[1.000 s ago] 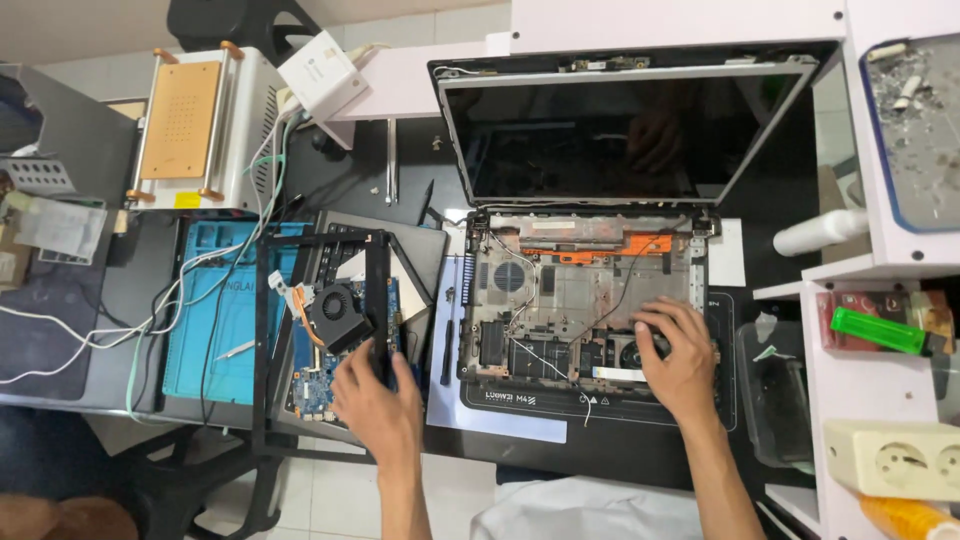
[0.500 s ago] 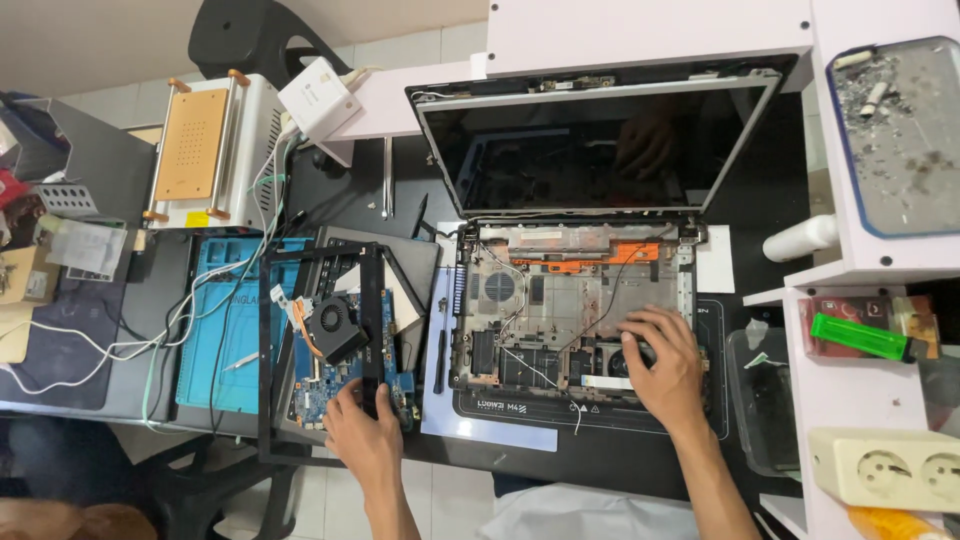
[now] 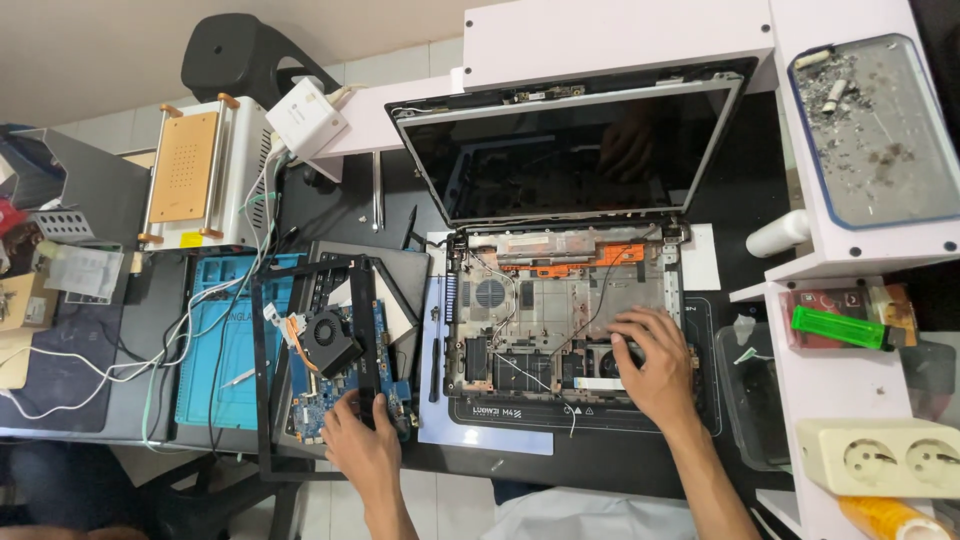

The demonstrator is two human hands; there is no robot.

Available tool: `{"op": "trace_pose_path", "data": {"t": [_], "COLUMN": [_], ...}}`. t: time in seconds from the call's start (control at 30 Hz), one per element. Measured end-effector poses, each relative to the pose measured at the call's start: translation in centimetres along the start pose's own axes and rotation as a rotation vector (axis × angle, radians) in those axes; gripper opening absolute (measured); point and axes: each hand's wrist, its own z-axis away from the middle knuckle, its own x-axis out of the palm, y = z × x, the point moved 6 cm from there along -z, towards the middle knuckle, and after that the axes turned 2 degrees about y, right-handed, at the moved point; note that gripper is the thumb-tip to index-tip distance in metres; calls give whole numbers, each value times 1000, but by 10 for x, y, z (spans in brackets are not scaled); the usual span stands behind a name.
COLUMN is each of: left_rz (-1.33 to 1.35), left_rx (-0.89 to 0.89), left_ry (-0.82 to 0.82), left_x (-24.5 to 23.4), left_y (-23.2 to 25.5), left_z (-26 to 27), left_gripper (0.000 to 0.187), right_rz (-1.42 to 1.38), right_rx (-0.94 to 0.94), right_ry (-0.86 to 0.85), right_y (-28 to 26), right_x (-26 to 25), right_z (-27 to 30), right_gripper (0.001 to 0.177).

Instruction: The person works on the internal components of a disassembled laptop, manipulating wires and connectors near the cooling fan and motherboard. They then lift and reposition the screen assembly and handle the laptop's frame and bezel.

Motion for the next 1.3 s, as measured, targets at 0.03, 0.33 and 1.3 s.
{"op": "trace_pose_path", "data": {"t": [0.03,0.33,1.3], "left_rz": [2,-12,-45], "left_rx": [0,-12,12], "left_ry": [1,-17,48], "left_x": [1,4,0], "left_y": [-1,-4,0], "left_z": [0,-1,-17], "left_gripper": [39,40,43], "right_rz": [0,5,10], "right_rx": [-2,40,46], "right_ry": [1,-28,-28], "right_y": [0,7,10], "right_x": [0,5,6], "right_z": [0,4,4], "right_gripper": [14,14,14]}}
